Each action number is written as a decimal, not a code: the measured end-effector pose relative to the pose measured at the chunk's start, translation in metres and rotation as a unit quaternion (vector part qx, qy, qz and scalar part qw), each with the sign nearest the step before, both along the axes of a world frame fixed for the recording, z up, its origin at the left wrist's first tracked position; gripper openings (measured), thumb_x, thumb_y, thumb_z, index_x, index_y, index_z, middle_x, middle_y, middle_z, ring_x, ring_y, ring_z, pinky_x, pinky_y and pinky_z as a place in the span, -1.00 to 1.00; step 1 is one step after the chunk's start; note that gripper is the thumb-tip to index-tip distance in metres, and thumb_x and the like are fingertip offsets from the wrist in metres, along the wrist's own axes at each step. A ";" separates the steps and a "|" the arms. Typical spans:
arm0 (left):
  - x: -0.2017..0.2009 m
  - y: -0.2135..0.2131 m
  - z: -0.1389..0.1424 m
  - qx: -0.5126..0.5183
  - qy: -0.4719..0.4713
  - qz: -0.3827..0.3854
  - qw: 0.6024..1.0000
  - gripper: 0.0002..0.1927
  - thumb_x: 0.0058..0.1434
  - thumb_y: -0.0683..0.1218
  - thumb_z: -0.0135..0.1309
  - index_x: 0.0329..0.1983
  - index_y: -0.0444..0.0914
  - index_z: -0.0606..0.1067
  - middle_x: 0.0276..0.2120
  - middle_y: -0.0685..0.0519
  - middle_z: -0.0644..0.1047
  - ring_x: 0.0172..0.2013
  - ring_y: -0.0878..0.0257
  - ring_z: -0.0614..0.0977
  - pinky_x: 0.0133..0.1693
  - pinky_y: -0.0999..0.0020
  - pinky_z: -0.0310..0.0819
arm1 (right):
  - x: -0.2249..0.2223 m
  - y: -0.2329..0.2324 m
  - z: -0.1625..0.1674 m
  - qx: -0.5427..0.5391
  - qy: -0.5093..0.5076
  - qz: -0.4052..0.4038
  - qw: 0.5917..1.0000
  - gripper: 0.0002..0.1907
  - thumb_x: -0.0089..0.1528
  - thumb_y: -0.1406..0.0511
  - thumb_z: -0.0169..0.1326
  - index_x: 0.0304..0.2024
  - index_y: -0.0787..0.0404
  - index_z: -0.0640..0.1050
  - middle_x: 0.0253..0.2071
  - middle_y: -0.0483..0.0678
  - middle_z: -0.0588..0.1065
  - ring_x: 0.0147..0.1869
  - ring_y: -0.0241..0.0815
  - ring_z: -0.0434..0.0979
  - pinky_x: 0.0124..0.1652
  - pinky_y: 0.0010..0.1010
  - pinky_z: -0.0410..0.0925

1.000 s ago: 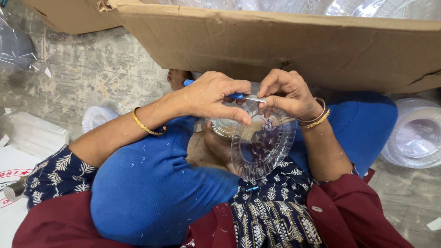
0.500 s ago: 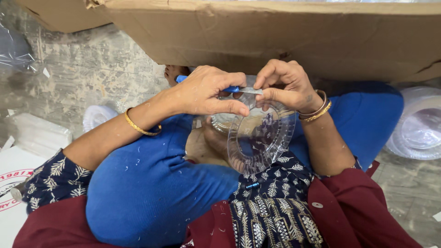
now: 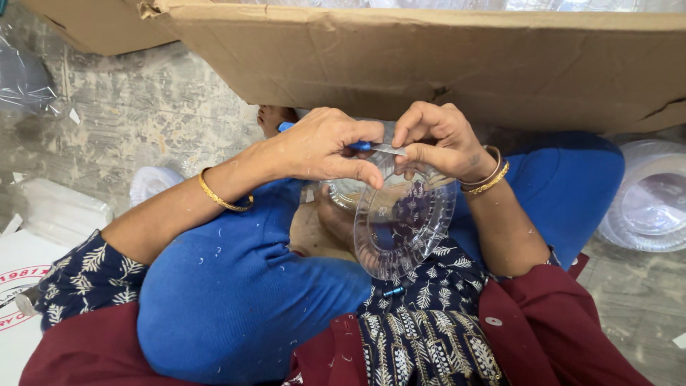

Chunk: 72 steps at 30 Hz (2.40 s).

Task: The person sits on the floor and uses a utility knife to trim the edges of clear plastic plates. They hold each plate with one hand and carefully cut around the rim with the other, then place the trimmed plate aside.

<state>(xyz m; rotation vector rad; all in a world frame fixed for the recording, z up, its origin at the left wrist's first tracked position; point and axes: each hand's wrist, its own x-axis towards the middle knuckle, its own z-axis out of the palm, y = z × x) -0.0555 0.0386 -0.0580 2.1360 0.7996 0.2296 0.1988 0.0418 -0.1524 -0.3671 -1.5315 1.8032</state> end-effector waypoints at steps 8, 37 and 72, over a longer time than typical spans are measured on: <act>-0.002 0.000 -0.007 0.014 -0.010 -0.019 1.000 -0.39 0.16 0.38 0.18 -0.45 -0.25 0.39 -0.68 -0.07 0.36 -0.61 -0.06 0.45 -0.52 0.12 0.23 | 0.000 -0.005 -0.002 0.054 0.004 -0.009 0.999 -0.87 0.30 0.52 0.16 -0.14 0.36 0.48 -0.36 0.06 0.61 -0.33 -0.23 0.66 -0.33 -0.50 0.50; 0.002 -0.003 -0.001 0.072 -0.056 0.012 0.996 -0.29 0.15 0.48 0.11 -0.22 -0.26 0.36 -0.49 -0.02 0.49 -0.46 -0.05 0.58 -0.46 0.14 0.35 | 0.009 -0.002 -0.012 -0.046 0.048 -0.032 0.997 -0.76 0.31 0.52 0.16 -0.14 0.28 0.35 -0.36 0.01 0.53 -0.34 -0.28 0.61 -0.37 -0.54 0.47; -0.001 -0.001 -0.008 0.081 -0.026 -0.002 0.996 -0.38 0.35 0.31 0.17 -0.50 -0.25 0.31 -0.61 -0.09 0.34 -0.51 -0.08 0.45 -0.43 0.08 0.22 | 0.016 0.012 -0.022 -0.048 0.094 -0.133 0.985 -0.78 0.38 0.49 0.13 -0.14 0.24 0.31 -0.37 0.04 0.53 -0.42 -0.23 0.59 -0.49 -0.55 0.44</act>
